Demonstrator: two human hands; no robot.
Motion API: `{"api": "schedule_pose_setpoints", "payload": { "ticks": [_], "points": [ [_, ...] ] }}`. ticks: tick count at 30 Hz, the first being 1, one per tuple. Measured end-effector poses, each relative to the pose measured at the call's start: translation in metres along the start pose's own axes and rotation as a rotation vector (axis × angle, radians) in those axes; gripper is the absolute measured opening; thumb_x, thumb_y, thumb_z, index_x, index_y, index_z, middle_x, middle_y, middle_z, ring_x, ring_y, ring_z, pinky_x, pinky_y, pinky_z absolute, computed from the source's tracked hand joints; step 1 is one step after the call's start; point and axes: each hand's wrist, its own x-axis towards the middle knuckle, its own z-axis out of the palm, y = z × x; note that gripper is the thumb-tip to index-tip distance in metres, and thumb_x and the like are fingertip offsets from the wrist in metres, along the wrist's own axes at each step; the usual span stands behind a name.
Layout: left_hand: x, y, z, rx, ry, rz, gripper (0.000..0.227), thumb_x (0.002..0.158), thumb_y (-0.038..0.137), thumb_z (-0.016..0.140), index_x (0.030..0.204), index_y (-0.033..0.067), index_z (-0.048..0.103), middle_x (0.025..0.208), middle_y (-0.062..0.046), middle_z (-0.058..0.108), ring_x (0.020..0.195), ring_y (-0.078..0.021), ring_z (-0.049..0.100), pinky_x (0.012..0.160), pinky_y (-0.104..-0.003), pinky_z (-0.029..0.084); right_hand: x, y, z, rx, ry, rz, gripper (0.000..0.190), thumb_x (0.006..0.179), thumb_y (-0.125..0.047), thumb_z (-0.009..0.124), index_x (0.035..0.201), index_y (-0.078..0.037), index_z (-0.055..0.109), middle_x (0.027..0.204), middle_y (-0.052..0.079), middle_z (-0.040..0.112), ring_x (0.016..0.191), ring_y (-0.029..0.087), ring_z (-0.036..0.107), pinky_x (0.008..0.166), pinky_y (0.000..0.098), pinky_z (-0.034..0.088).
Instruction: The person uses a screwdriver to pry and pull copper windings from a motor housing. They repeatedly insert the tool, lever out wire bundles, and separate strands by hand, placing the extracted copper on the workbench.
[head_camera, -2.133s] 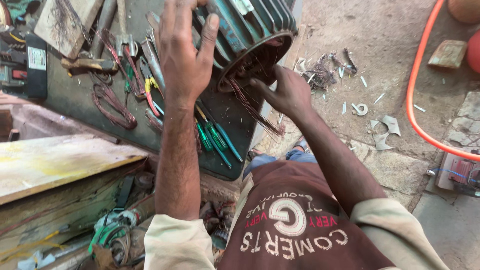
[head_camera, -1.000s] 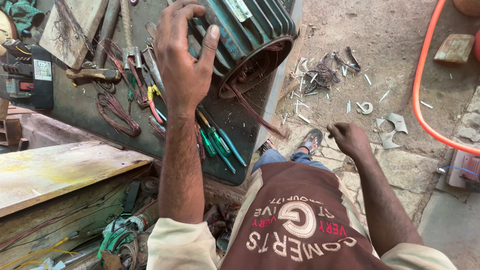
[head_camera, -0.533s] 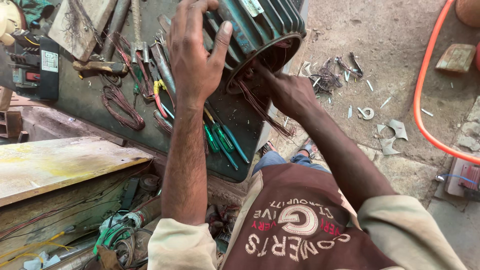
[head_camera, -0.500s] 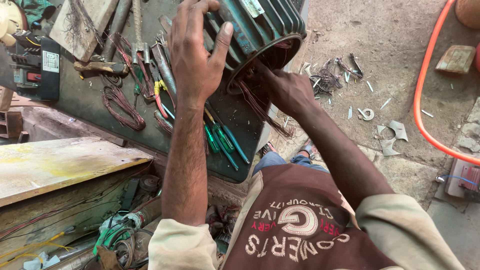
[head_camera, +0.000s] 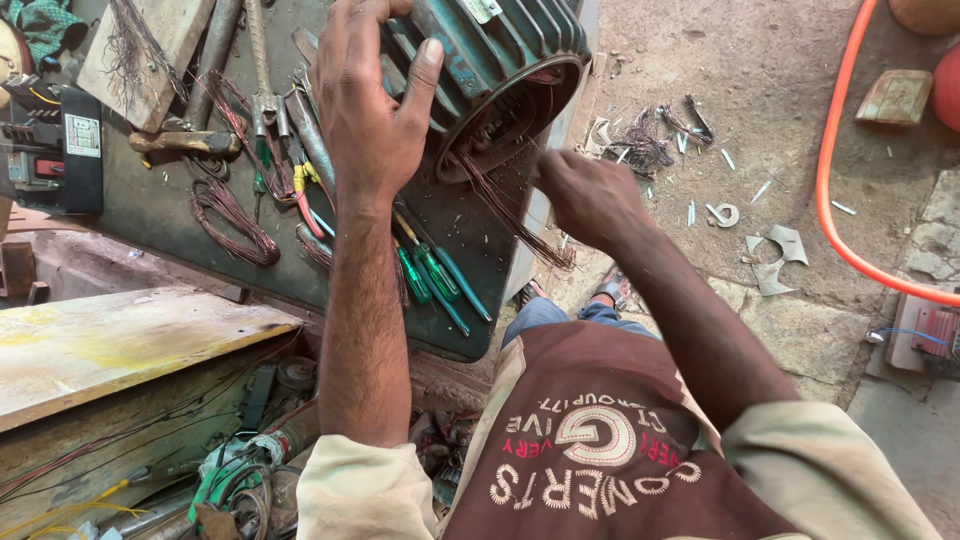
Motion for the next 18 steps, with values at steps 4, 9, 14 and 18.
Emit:
{"api": "schedule_pose_setpoints", "payload": {
  "ticks": [4,9,14,18],
  "points": [
    [-0.002,-0.002,0.000,0.027,0.008,0.002,0.033,0.111,0.036,0.072,0.131,0.0108,0.063,0.132,-0.006,0.062,0.129,-0.0278,0.058,0.116,-0.049,0.042,-0.056,0.015,-0.004,0.053,-0.040,0.023,0.016,0.109,-0.026,0.052,0.109,-0.012,0.058,0.083,0.005,0.063,0.049,0.013,0.045,0.037,0.0290,0.038],
    [-0.002,-0.010,0.006,0.036,0.025,0.026,0.035,0.111,0.035,0.071,0.131,0.0085,0.063,0.128,-0.006,0.063,0.124,-0.0271,0.059,0.114,-0.052,0.042,-0.099,-0.001,0.001,0.383,0.160,-0.106,0.018,0.107,-0.028,0.056,0.109,-0.009,0.057,0.092,0.005,0.062,0.077,0.017,0.061,0.065,0.0332,0.050],
    [0.000,-0.012,0.003,-0.038,0.020,0.019,0.031,0.113,0.038,0.067,0.126,0.0098,0.066,0.126,-0.005,0.065,0.124,-0.0249,0.061,0.113,-0.048,0.047,-0.109,-0.005,-0.025,0.662,0.220,-0.057,0.034,0.106,-0.040,0.052,0.103,-0.007,0.060,0.104,0.008,0.061,0.097,0.023,0.062,0.085,0.0417,0.056],
    [-0.001,-0.013,0.003,-0.075,0.018,0.012,0.032,0.114,0.041,0.064,0.125,0.0105,0.067,0.125,-0.004,0.065,0.123,-0.0240,0.061,0.111,-0.047,0.049,-0.117,0.001,-0.054,0.593,0.083,-0.028,0.037,0.096,-0.043,0.061,0.087,-0.009,0.070,0.128,0.017,0.064,0.126,0.035,0.056,0.101,0.0531,0.049]
  ]
}}
